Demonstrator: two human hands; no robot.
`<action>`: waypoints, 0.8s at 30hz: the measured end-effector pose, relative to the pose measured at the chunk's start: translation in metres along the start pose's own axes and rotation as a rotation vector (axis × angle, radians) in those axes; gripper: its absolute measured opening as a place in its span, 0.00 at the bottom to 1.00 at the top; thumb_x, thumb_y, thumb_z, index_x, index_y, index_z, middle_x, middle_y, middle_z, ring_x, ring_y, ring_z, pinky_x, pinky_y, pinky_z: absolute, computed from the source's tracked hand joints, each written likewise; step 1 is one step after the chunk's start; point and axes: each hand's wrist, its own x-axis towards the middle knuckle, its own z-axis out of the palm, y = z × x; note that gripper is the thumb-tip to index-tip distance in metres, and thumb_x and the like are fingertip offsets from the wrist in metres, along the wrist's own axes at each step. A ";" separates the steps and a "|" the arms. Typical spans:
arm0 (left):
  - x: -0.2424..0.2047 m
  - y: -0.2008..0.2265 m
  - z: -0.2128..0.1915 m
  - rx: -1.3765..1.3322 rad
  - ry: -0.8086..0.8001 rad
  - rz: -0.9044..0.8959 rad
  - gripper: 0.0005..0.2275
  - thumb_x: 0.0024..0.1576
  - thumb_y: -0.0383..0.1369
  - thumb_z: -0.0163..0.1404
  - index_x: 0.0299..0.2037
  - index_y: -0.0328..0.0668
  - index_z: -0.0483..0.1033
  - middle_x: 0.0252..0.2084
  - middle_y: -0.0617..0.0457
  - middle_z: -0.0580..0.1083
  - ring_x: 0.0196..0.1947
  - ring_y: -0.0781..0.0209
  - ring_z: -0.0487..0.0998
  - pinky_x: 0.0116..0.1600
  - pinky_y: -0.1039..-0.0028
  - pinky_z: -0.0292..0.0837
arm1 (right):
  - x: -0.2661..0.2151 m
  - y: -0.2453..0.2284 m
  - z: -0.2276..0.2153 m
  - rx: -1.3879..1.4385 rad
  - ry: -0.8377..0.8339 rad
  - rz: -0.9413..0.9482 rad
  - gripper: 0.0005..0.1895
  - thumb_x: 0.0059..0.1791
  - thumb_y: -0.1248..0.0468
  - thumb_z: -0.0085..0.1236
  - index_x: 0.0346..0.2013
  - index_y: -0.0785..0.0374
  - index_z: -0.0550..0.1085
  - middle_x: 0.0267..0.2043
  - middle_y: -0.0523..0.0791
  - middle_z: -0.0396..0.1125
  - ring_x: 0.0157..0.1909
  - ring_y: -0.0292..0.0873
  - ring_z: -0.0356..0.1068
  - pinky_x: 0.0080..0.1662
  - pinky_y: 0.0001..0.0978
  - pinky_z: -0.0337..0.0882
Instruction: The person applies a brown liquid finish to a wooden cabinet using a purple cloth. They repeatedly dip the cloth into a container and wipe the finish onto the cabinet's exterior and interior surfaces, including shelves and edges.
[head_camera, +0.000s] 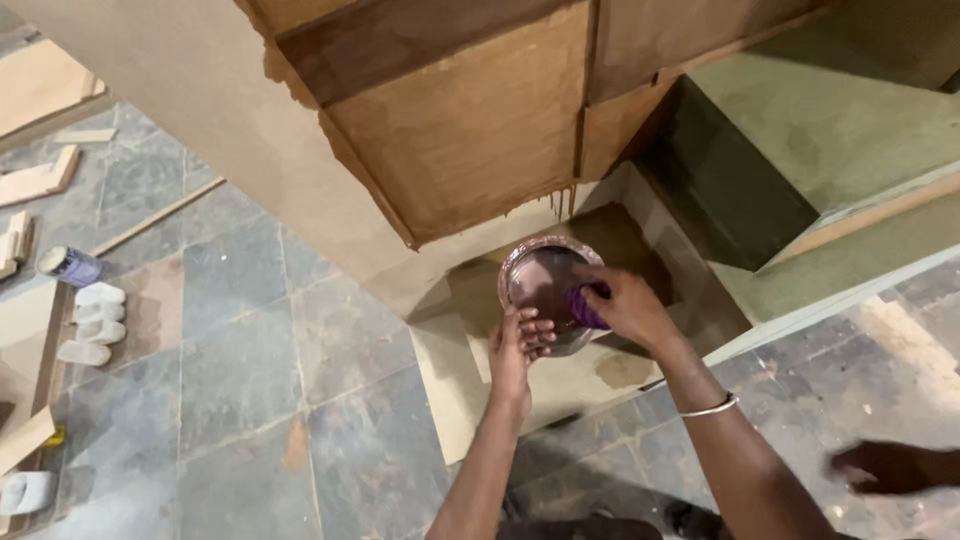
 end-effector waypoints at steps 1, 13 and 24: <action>-0.001 -0.001 0.001 0.006 -0.004 0.009 0.20 0.66 0.48 0.42 0.49 0.38 0.76 0.37 0.49 0.81 0.33 0.63 0.81 0.39 0.72 0.75 | -0.003 0.006 0.000 -0.023 0.001 0.039 0.19 0.47 0.59 0.57 0.51 0.61 0.78 0.50 0.55 0.74 0.52 0.57 0.74 0.53 0.43 0.72; 0.008 -0.006 0.005 0.070 0.054 0.001 0.18 0.65 0.46 0.44 0.48 0.39 0.75 0.35 0.48 0.81 0.30 0.61 0.81 0.33 0.73 0.74 | -0.011 0.007 -0.004 -0.084 0.008 0.281 0.16 0.49 0.57 0.55 0.48 0.58 0.81 0.46 0.55 0.75 0.50 0.57 0.75 0.53 0.44 0.74; -0.028 0.036 0.001 0.180 -0.022 -0.194 0.18 0.64 0.49 0.45 0.48 0.44 0.76 0.39 0.54 0.81 0.38 0.64 0.81 0.40 0.72 0.76 | -0.018 0.088 0.028 0.656 -0.007 0.409 0.17 0.53 0.60 0.57 0.46 0.74 0.80 0.38 0.51 0.74 0.35 0.40 0.69 0.38 0.35 0.70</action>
